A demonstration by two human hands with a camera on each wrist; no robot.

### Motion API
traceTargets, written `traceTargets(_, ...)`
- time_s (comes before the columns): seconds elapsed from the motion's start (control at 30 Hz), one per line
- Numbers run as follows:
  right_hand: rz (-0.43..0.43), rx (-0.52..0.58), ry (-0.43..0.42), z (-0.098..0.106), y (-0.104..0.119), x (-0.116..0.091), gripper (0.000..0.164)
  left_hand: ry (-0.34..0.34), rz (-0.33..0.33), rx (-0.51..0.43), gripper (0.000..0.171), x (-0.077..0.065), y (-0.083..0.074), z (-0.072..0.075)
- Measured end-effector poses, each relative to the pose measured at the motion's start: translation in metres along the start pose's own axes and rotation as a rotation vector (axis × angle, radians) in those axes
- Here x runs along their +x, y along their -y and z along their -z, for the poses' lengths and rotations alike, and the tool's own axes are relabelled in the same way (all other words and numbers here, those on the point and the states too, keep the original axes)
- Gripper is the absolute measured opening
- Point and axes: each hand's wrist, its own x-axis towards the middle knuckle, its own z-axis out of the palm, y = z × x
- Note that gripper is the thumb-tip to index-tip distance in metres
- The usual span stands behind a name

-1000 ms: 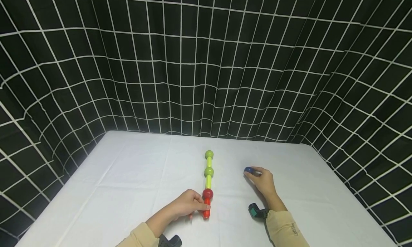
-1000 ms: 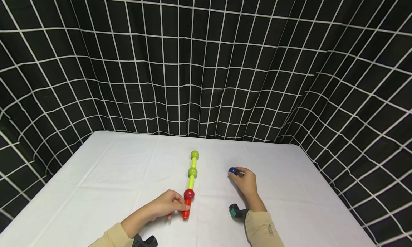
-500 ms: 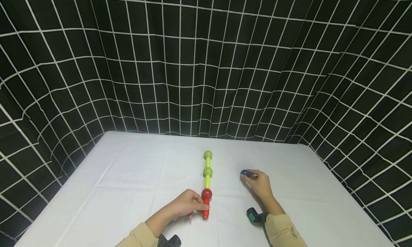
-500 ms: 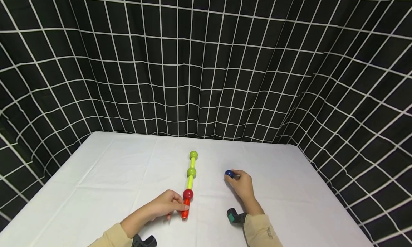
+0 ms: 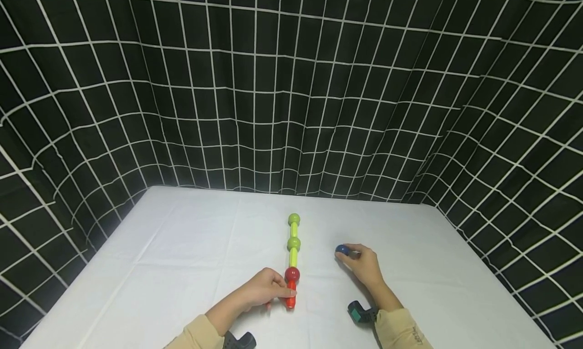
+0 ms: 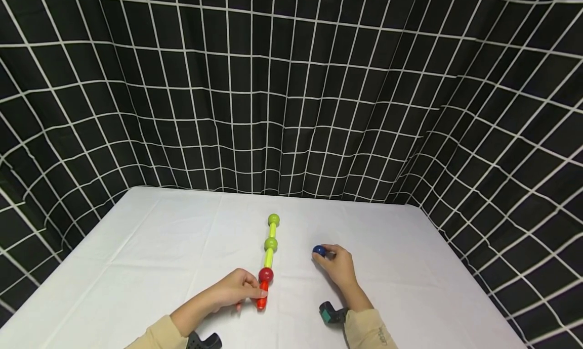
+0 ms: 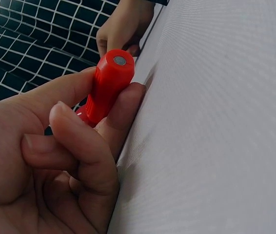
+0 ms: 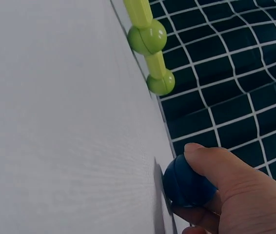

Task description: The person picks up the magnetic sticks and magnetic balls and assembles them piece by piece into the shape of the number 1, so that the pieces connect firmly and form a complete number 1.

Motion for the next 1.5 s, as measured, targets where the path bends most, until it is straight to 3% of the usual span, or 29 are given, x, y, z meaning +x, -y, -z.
traceTargets(0.63, 0.05, 0.063, 0.058, -0.003, 0.012, -0.017, 0.04, 0.01, -0.003, -0.009, 0.023, -0.002, 0.0, 0.0)
traceTargets(1.5, 0.095, 0.119, 0.119, -0.014, 0.038, -0.055, 0.036, -0.007, -0.009, 0.001, 0.022, 0.0, 0.002, 0.0)
